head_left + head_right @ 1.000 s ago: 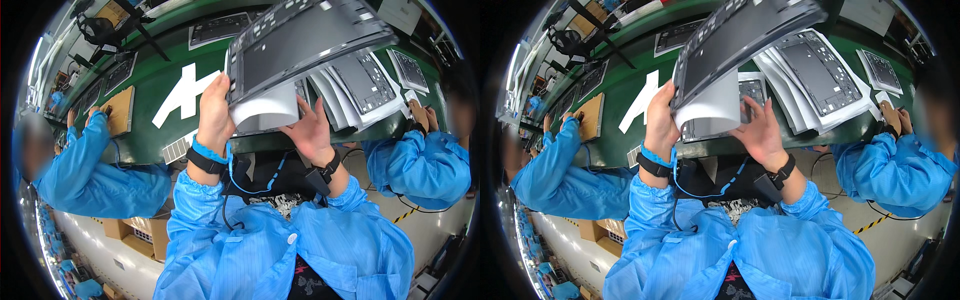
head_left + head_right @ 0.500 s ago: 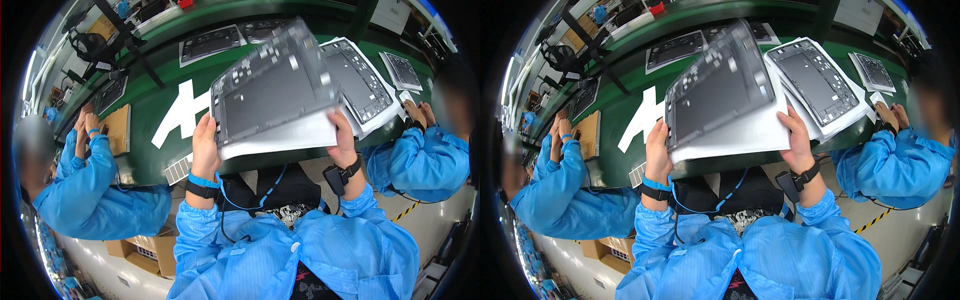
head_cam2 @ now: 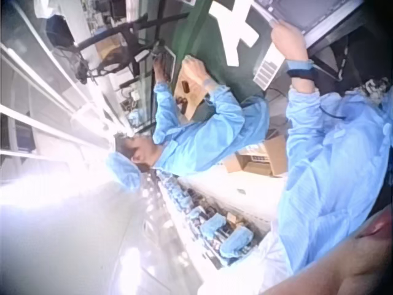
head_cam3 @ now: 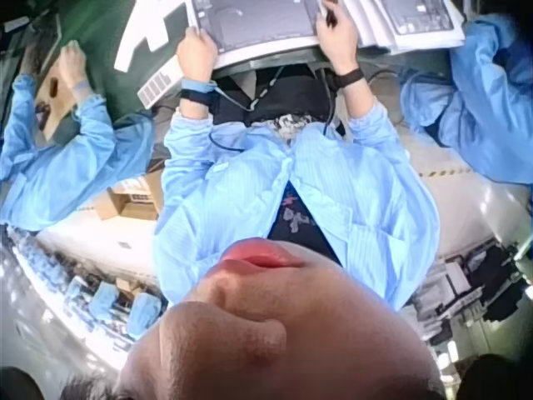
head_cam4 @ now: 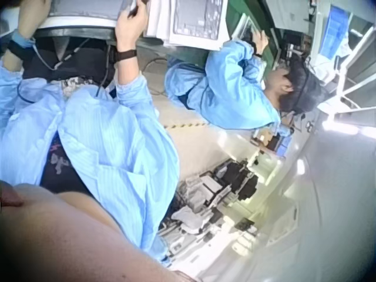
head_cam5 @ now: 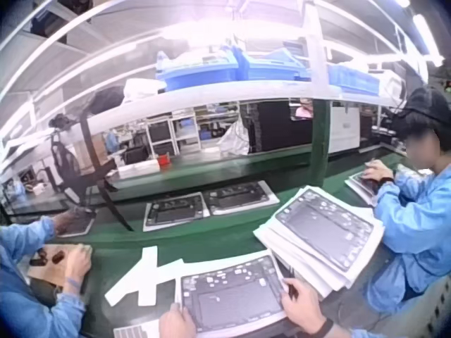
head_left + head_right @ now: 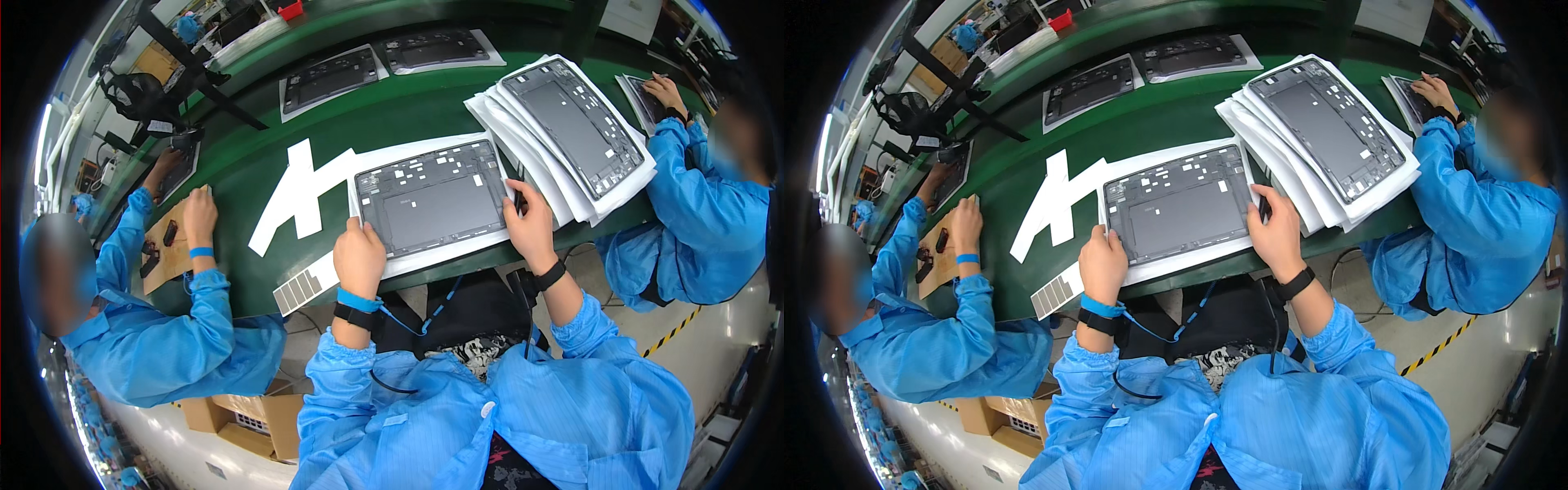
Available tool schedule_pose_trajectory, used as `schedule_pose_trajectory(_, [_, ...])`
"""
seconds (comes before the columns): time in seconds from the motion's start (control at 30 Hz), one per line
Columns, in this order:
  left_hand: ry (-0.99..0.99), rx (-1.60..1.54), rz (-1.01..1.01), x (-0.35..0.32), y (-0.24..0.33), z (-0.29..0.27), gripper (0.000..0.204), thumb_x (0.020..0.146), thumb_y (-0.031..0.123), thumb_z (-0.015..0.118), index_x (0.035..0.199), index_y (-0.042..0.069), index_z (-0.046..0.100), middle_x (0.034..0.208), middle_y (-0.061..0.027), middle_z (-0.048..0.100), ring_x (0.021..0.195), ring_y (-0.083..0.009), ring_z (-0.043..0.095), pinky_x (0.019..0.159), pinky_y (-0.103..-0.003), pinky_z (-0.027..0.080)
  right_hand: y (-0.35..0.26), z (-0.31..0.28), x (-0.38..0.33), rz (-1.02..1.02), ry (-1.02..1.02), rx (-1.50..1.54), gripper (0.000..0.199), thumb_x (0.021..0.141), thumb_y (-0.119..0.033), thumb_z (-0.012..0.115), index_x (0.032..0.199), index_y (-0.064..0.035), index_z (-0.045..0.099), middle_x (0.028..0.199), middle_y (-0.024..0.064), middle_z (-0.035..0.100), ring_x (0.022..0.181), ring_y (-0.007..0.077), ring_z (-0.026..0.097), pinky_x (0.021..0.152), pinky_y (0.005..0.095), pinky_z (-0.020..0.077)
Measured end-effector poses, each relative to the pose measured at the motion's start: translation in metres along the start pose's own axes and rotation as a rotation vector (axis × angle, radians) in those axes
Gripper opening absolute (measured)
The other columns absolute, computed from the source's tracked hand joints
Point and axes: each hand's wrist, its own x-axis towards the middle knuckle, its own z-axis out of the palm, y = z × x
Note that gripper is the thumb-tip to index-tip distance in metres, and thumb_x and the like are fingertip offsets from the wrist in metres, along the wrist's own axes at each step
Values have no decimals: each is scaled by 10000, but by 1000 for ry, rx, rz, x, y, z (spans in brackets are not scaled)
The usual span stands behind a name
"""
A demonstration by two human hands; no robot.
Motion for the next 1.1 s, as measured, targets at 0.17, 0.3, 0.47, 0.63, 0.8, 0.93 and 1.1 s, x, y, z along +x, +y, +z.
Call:
schedule_pose_trajectory(0.17, [104,-42,150,8,0,2,202,872,16,592,1031,-107,582,1109,-277,509,1029,-436,481,926,-477,417,-3,7,-5,-145,97,-98,289,839,-78,608,1119,-25,652,1061,179,675,996,353,627,867,431,491])
schedule_pose_trajectory(0.3, [43,60,97,10,2,7,239,886,65,585,1006,-141,609,1112,-295,531,1054,-444,474,923,-490,413,5,11,-6,-155,83,-57,281,831,-60,608,1105,-23,655,1102,182,670,1038,364,621,919,434,486])
schedule_pose_trajectory(0.47, [-176,216,-15,26,12,-1,340,930,161,544,988,-159,644,1143,-303,533,1096,-448,444,949,-499,389,12,11,-4,-188,104,-50,276,832,-63,612,1101,-20,655,1102,181,672,1048,363,622,926,429,487])
schedule_pose_trajectory(0.63, [-159,-308,-52,47,8,-12,389,1030,289,436,893,-69,507,860,-325,609,832,-511,589,747,-531,455,10,8,-2,-143,106,13,275,837,-80,636,1104,-20,657,1090,183,674,1025,366,630,918,421,494])
schedule_pose_trajectory(0.8, [-157,-167,-2,57,5,0,420,1001,317,509,1107,-89,537,1096,-324,577,1045,-470,569,903,-476,452,11,11,-3,-212,96,-49,304,842,-103,656,1136,-26,647,1108,192,659,1042,372,613,918,426,489])
schedule_pose_trajectory(0.93, [-110,-183,150,26,-11,-13,478,966,234,560,1287,-115,504,1244,-294,530,1167,-449,515,1010,-446,416,13,10,-2,-235,57,-80,351,839,-106,666,1179,-31,626,1109,194,637,1062,379,587,933,436,470])
schedule_pose_trajectory(1.1, [108,50,112,-52,-46,-44,460,939,193,599,1372,49,538,1396,-261,476,1297,-443,446,1057,-497,389,-8,-18,0,-378,-58,-58,567,777,-116,765,1296,-17,561,1319,163,599,1159,337,579,995,391,447])
